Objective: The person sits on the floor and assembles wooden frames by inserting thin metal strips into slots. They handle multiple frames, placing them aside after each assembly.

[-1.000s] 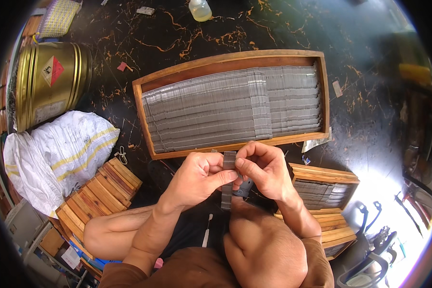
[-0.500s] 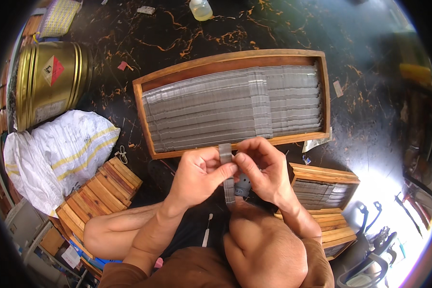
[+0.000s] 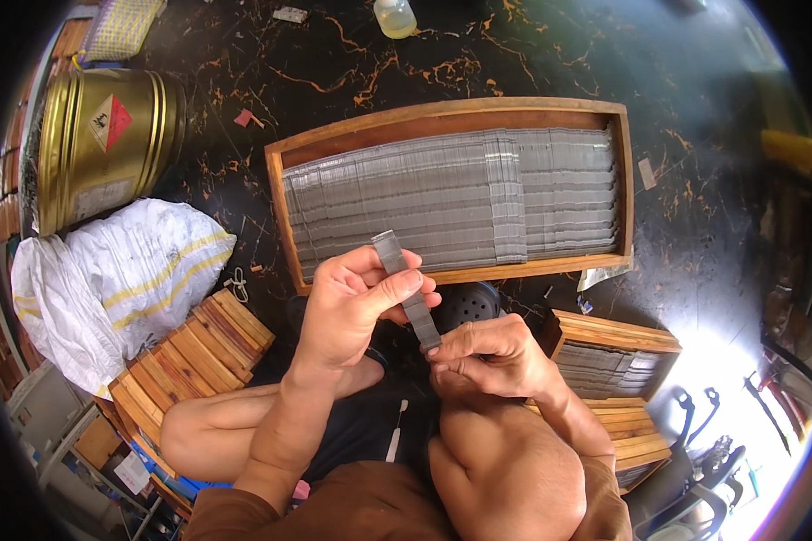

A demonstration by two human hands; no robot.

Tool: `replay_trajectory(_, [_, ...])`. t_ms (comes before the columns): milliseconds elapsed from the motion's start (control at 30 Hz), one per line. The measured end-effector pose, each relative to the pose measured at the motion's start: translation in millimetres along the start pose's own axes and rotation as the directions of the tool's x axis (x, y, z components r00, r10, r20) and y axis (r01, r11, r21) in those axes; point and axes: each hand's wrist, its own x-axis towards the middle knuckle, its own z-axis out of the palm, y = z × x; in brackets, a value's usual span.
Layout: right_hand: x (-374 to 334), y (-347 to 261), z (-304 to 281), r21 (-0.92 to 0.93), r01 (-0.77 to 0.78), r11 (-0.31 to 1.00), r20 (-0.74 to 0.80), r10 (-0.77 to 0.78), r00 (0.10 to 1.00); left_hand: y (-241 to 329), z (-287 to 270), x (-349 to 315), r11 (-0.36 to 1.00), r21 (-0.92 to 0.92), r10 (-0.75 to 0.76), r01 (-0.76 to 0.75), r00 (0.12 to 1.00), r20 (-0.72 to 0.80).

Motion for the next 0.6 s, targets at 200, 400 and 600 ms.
replay_trajectory(200, [5, 3, 19, 0.342, -0.326, 0.881, -0.221, 0.413, 0.884, -10, 24, -9, 0.989, 0.041, 0.147, -0.143, 0.982, -0.120])
replay_trajectory(400, [9, 6, 10, 0.557, -0.461, 0.691, -0.010, 0.560, 0.828, -13, 25, -6, 0.965, -0.021, 0.252, -0.260, 0.950, -0.182])
replay_trajectory(600, [3, 20, 4, 0.703, -0.517, 0.489, 0.234, 0.527, 0.817, -10, 18, -6, 0.982, -0.078, 0.164, -0.170, 0.984, -0.074])
